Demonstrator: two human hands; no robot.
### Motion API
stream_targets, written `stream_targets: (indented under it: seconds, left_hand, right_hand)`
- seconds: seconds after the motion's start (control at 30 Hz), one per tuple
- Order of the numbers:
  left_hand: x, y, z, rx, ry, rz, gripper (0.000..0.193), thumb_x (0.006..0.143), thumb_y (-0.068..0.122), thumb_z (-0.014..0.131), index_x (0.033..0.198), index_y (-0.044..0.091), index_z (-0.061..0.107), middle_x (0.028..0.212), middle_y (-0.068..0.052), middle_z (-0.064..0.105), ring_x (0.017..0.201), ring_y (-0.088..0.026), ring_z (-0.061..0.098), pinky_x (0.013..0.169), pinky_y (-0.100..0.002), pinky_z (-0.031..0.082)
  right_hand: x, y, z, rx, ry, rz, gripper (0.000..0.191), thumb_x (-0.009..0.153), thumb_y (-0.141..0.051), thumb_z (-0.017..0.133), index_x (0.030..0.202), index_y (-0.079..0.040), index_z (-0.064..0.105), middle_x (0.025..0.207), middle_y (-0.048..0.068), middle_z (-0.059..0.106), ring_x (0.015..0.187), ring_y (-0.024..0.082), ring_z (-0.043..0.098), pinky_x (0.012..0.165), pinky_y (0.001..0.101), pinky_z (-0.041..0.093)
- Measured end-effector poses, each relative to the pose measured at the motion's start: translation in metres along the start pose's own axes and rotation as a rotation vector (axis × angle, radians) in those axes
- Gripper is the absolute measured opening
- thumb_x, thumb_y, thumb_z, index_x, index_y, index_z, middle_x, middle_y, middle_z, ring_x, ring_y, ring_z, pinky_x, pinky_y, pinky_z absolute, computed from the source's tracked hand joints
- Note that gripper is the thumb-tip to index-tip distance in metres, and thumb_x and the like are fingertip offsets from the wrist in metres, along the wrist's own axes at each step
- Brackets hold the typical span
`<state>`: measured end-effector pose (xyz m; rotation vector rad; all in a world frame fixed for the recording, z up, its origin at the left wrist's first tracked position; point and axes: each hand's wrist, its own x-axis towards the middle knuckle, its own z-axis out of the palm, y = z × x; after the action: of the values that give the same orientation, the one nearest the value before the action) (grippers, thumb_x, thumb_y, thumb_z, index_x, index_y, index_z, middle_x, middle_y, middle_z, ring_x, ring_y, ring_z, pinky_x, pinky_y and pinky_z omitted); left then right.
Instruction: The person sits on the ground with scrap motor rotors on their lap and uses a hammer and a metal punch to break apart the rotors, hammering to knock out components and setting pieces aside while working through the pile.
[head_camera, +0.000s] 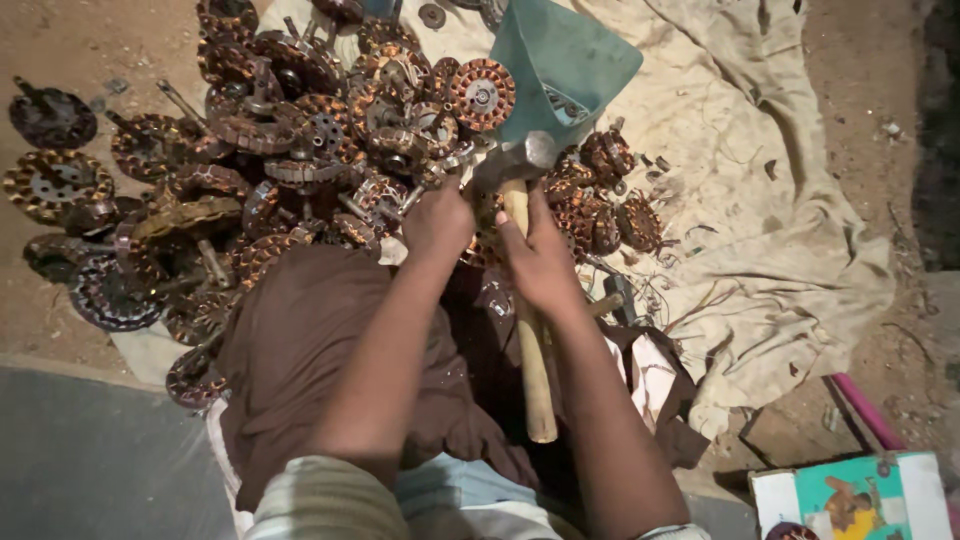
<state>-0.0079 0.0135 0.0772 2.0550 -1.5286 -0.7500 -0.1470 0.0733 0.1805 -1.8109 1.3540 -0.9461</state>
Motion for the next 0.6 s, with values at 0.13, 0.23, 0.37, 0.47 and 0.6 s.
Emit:
stream_targets:
  seconds: [0.13,0.23,0.37,0.47,0.6]
  left_hand:
    - [-0.002,-0.001,0.000,-0.083,0.059,-0.024,0.031,0.097,0.032,0.051,0.117,0.019,0.071,0.103,-0.026,0.072,0.101,-0.049,0.067,0.086,-0.061,0.051]
    - [-0.004,0.002,0.003,-0.027,0.028,-0.033,0.035,0.101,0.040,0.051,0.118,0.014,0.068,0.100,-0.027,0.072,0.099,-0.049,0.068,0.087,-0.060,0.052]
    - [-0.002,0.004,0.006,-0.083,0.082,0.002,0.036,0.098,0.039,0.052,0.121,0.016,0.067,0.100,-0.025,0.073,0.095,-0.048,0.068,0.082,-0.061,0.052]
    - [0.003,0.003,0.004,-0.062,0.003,-0.020,0.034,0.100,0.040,0.052,0.118,0.015,0.067,0.100,-0.024,0.073,0.096,-0.048,0.068,0.082,-0.060,0.053]
    - [0.003,0.005,-0.001,-0.061,-0.020,-0.035,0.034,0.102,0.041,0.050,0.115,0.014,0.066,0.099,-0.025,0.072,0.096,-0.048,0.068,0.081,-0.061,0.052]
  right_hand:
    - [-0.001,0.008,0.002,0.027,-0.037,0.133,0.065,0.104,-0.023,0.058,0.162,-0.009,0.029,0.123,0.023,0.070,0.092,0.029,0.067,0.079,0.0401,0.055]
    - [-0.002,0.007,0.000,-0.043,0.009,-0.118,0.063,0.110,-0.020,0.059,0.162,-0.005,0.026,0.130,0.022,0.068,0.106,0.026,0.070,0.090,0.0387,0.055]
    - [0.000,-0.003,-0.004,0.000,-0.017,0.220,0.070,0.102,-0.024,0.058,0.163,-0.012,0.026,0.091,0.013,0.070,0.066,0.017,0.063,0.061,0.0344,0.052]
    - [0.001,-0.009,-0.005,0.039,-0.037,0.333,0.069,0.101,-0.026,0.057,0.163,-0.015,0.028,0.079,0.014,0.069,0.057,0.019,0.059,0.053,0.0368,0.050]
    - [0.003,-0.008,-0.003,-0.058,-0.028,0.279,0.070,0.100,-0.026,0.056,0.162,-0.014,0.025,0.082,0.015,0.072,0.058,0.019,0.065,0.056,0.0358,0.052]
